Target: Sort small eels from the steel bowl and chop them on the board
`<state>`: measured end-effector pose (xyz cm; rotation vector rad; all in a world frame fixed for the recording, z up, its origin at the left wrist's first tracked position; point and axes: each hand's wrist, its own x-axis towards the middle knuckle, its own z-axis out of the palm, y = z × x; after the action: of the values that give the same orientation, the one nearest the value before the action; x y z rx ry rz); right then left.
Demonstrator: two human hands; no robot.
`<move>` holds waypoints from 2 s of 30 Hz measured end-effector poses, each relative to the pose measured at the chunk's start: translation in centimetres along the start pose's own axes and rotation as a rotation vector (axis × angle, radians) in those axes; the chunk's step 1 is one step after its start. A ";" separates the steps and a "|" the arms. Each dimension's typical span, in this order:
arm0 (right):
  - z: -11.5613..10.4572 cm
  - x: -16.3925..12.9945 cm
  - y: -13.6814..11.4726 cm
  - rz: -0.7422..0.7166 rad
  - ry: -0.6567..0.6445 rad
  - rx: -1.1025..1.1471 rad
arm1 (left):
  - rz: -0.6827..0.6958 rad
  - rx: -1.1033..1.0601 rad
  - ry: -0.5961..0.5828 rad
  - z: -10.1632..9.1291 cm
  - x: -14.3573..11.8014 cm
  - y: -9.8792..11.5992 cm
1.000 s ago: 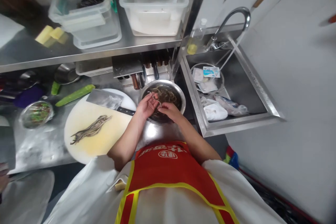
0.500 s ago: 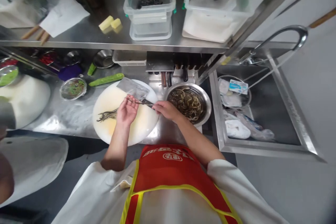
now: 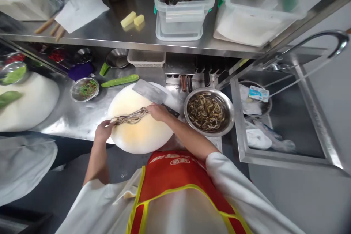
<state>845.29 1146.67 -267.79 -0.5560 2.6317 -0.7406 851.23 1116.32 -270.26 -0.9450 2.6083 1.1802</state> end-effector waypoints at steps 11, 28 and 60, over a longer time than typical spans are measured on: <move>-9.4 -14.2 16.0 0.433 0.397 0.012 | 0.339 0.441 -0.046 0.4 0.1 8.3; -7.9 -19.2 18.9 0.461 -0.163 -0.224 | 0.841 0.261 -0.108 14.0 -6.4 18.8; -7.4 -15.0 11.8 0.083 0.185 1.030 | 0.290 -1.075 -0.968 18.0 -11.8 25.4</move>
<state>851.78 1165.84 -265.02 -0.0684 1.9777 -1.9627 843.19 1147.63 -262.36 0.0660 1.2726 2.3714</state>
